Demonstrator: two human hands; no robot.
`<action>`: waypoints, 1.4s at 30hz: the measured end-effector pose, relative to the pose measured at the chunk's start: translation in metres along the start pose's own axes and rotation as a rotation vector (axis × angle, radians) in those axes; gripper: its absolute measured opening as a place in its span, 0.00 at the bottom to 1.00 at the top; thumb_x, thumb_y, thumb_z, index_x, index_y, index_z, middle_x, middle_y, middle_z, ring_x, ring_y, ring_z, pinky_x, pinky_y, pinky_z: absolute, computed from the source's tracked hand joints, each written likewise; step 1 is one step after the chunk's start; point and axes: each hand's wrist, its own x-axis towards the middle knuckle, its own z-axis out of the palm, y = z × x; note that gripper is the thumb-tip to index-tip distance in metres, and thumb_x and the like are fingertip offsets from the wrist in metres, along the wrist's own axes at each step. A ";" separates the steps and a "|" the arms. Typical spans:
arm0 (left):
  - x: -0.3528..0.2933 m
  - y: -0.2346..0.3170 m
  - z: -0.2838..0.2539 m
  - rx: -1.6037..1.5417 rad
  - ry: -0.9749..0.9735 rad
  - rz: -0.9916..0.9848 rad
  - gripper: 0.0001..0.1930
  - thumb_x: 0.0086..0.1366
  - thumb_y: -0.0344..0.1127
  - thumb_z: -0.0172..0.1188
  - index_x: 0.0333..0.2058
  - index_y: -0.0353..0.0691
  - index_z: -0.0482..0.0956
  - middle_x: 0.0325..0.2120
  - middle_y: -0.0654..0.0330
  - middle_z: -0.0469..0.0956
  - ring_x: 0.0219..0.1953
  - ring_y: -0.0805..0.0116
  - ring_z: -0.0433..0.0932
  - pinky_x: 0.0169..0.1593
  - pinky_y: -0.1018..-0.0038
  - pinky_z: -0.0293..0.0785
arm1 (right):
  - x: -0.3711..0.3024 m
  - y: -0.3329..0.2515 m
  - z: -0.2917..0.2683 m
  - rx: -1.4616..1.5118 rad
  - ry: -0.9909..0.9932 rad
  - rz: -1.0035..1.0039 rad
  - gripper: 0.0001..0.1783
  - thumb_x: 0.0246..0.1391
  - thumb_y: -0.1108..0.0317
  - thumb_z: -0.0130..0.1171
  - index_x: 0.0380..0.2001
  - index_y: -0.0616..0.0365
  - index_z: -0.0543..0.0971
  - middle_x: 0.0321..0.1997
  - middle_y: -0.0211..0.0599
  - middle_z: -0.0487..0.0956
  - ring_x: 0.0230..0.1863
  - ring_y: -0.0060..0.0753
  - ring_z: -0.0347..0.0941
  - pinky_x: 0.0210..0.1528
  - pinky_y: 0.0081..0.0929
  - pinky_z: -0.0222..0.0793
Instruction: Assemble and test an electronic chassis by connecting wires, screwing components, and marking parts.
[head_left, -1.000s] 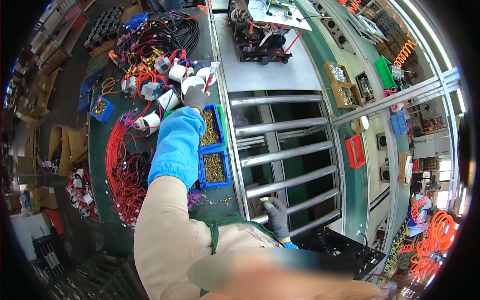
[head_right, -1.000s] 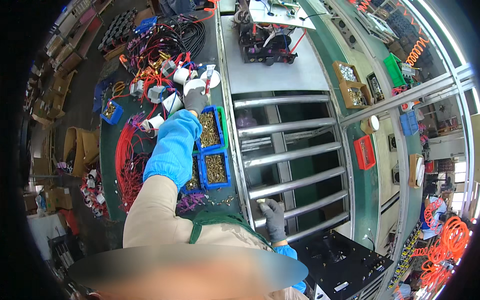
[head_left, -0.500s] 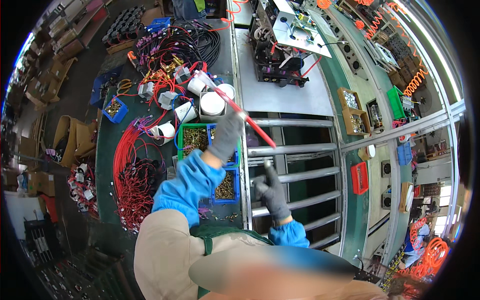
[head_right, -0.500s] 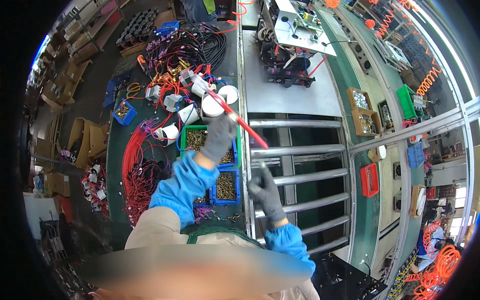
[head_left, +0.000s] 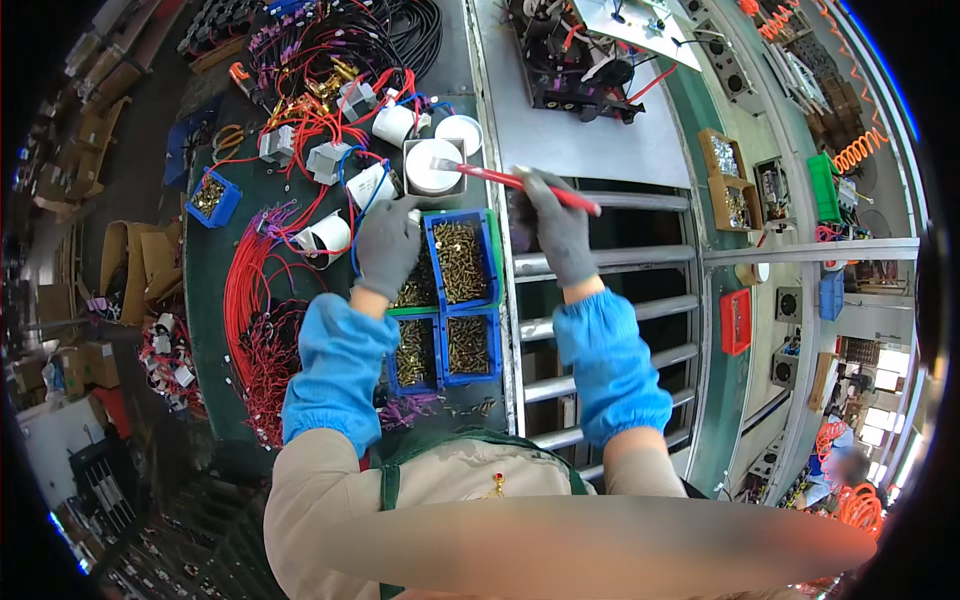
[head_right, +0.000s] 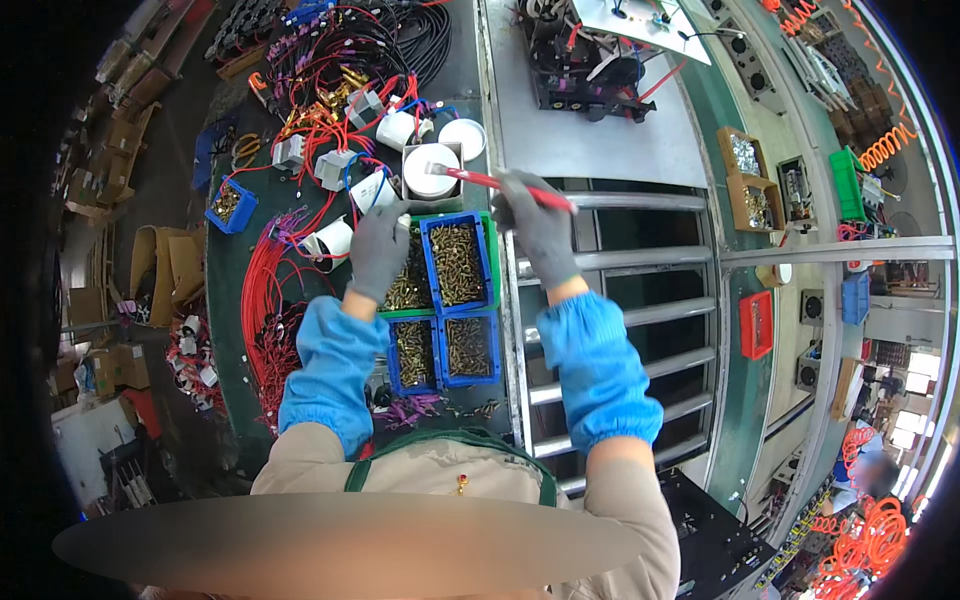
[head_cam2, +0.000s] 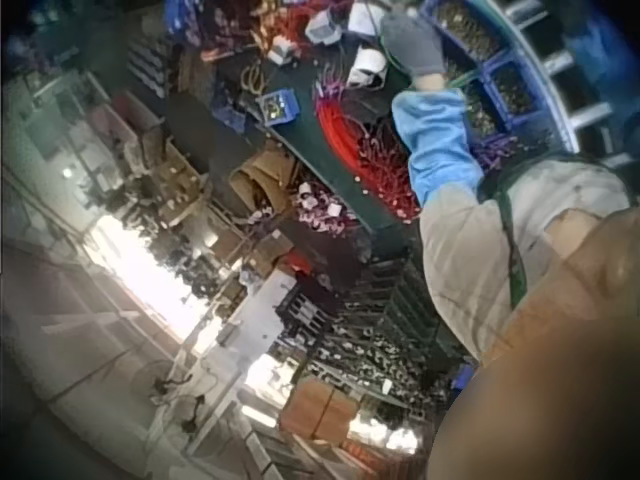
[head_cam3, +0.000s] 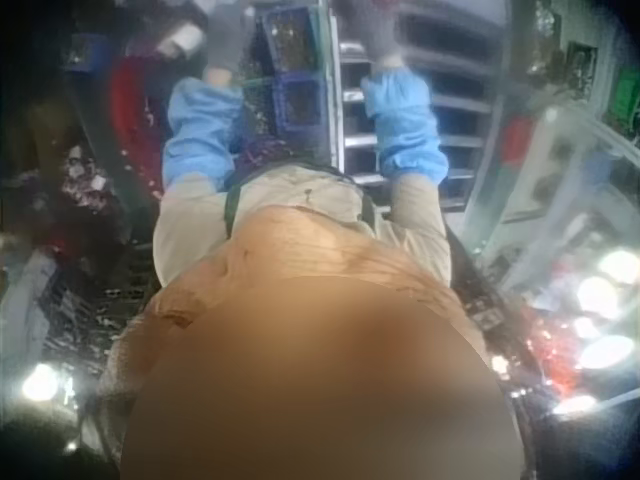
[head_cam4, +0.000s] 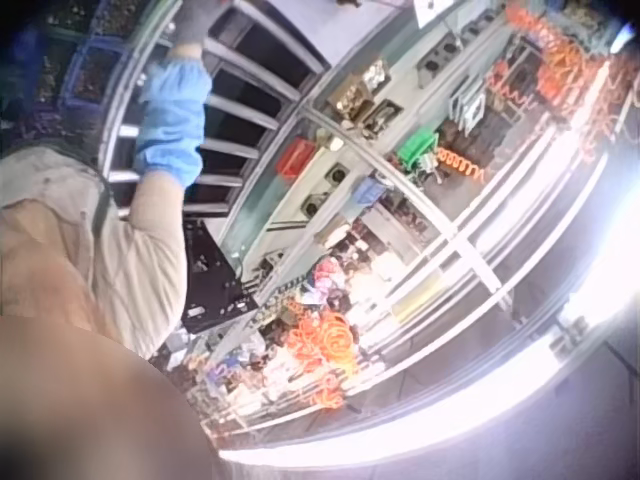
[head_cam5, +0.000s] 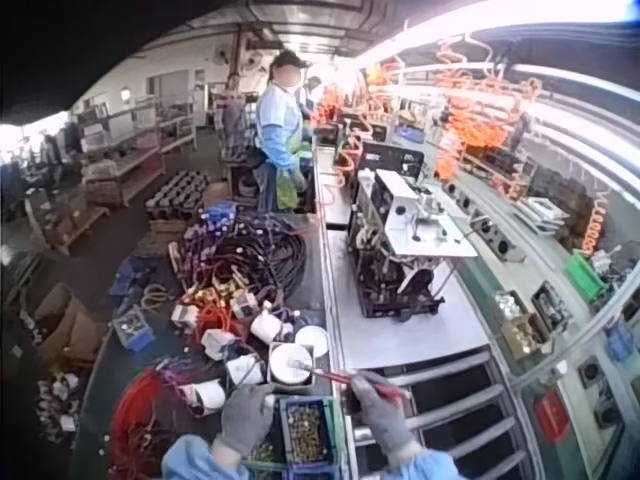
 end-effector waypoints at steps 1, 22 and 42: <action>0.006 -0.016 0.003 0.134 0.009 0.057 0.15 0.54 0.32 0.53 0.43 0.46 0.76 0.36 0.54 0.75 0.39 0.56 0.74 0.43 0.64 0.71 | 0.014 0.003 0.012 -0.051 -0.063 0.010 0.13 0.54 0.62 0.56 0.38 0.58 0.79 0.23 0.29 0.75 0.21 0.19 0.70 0.23 0.18 0.66; 0.022 -0.036 0.042 0.083 -0.144 0.031 0.05 0.56 0.31 0.51 0.32 0.44 0.74 0.37 0.57 0.76 0.42 0.57 0.74 0.44 0.63 0.71 | 0.088 0.107 0.002 0.625 -0.003 0.426 0.13 0.56 0.64 0.45 0.35 0.63 0.72 0.22 0.40 0.74 0.19 0.29 0.69 0.18 0.21 0.66; -0.040 0.063 0.016 -0.455 0.047 0.135 0.13 0.60 0.34 0.51 0.42 0.36 0.76 0.39 0.52 0.77 0.43 0.57 0.75 0.49 0.66 0.68 | -0.124 0.008 -0.053 1.028 -0.094 0.013 0.27 0.53 0.54 0.55 0.50 0.60 0.68 0.34 0.35 0.73 0.32 0.21 0.67 0.31 0.20 0.68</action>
